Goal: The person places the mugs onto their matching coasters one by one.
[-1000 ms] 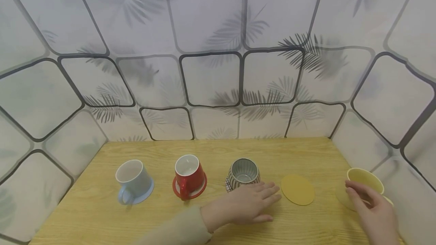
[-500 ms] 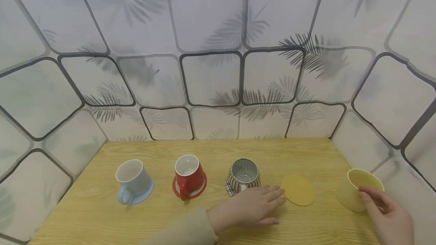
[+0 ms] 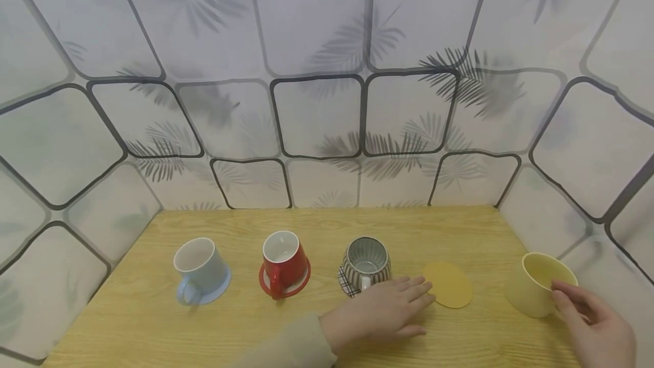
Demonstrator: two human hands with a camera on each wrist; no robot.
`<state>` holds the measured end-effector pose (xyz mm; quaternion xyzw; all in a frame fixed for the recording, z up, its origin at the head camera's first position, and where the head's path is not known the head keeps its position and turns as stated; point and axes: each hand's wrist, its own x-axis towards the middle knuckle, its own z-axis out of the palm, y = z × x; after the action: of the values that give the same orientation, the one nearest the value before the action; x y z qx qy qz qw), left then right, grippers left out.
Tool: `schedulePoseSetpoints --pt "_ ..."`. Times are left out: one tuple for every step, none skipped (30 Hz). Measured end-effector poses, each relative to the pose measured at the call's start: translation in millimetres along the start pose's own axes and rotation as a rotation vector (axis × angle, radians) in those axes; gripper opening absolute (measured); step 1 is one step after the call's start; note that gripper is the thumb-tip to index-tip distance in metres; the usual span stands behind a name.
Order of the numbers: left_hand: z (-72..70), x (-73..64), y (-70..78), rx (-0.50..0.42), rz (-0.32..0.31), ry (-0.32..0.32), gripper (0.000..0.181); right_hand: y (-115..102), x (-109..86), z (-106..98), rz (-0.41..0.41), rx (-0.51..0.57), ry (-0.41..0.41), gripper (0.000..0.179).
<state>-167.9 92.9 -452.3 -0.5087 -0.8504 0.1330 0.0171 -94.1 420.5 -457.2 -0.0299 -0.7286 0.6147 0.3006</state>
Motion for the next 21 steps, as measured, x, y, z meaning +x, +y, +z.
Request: schedulePoseSetpoints --pt "-0.1 1.1 0.6 -0.002 -0.006 -0.005 0.065 0 0.3 0 -0.005 0.011 0.001 0.049" --pt "-0.1 2.3 1.1 0.0 -0.011 -0.008 0.065 0 0.7 0 -0.009 0.025 0.002 0.048" --pt "-0.3 3.4 1.5 -0.004 -0.015 -0.011 0.065 1 1.3 0 -0.013 0.071 0.004 0.047" --pt "-0.5 4.5 1.8 -0.007 -0.019 -0.016 0.065 1 1.6 0 -0.017 0.116 0.001 0.046" --pt "-0.6 5.7 2.2 -0.011 -0.024 -0.019 0.065 2 2.1 0 -0.019 0.167 0.002 0.045" --pt "-0.6 6.8 2.6 -0.012 -0.028 -0.021 0.065 1 2.2 0 -0.014 0.213 0.004 0.045" --pt "-0.5 7.9 2.9 -0.009 -0.03 -0.023 0.065 1 2.2 0 -0.009 0.244 0.009 0.045" --pt "-0.5 9.0 3.2 -0.005 -0.033 -0.022 0.066 0 2.0 0 -0.002 0.258 0.015 0.045" --pt "-0.5 10.0 3.5 -0.001 -0.035 -0.023 0.066 -2 1.8 0 0.01 0.283 0.025 0.045" --pt "-0.4 11.0 3.8 0.004 -0.039 -0.025 0.066 -3 1.4 1 0.022 0.28 0.036 0.046" --pt "-0.4 11.9 4.0 0.008 -0.042 -0.025 0.066 -5 1.2 1 0.028 0.274 0.047 0.047" --pt "-0.3 12.9 4.3 0.012 -0.045 -0.027 0.066 -6 0.9 1 0.03 0.27 0.053 0.047" --pt "-0.3 13.8 4.5 0.014 -0.048 -0.03 0.067 -7 0.9 1 0.031 0.261 0.061 0.049" --pt "-0.3 14.7 4.6 0.014 -0.053 -0.03 0.067 -6 1.2 1 0.031 0.262 0.063 0.049" --pt "-0.3 15.6 4.7 0.014 -0.056 -0.03 0.067 -4 1.8 -1 0.032 0.259 0.064 0.05" --pt "-0.1 16.6 4.7 0.012 -0.06 -0.03 0.067 -1 2.4 -3 0.032 0.229 0.065 0.05" --pt "0.0 17.6 4.7 0.011 -0.062 -0.032 0.067 2 3.7 -6 0.028 0.202 0.068 0.05" --pt "0.1 18.6 4.6 0.008 -0.065 -0.033 0.067 7 5.2 -10 0.026 0.186 0.067 0.05" --pt "0.3 19.6 4.5 0.006 -0.068 -0.032 0.067 14 6.8 -14 0.021 0.142 0.07 0.05" --pt "0.5 20.6 4.4 0.003 -0.07 -0.03 0.067 22 9.4 -19 0.007 0.097 0.069 0.05" --pt "0.7 21.7 4.2 0.0 -0.07 -0.029 0.067 29 11.4 -23 0.0 0.042 0.077 0.049"
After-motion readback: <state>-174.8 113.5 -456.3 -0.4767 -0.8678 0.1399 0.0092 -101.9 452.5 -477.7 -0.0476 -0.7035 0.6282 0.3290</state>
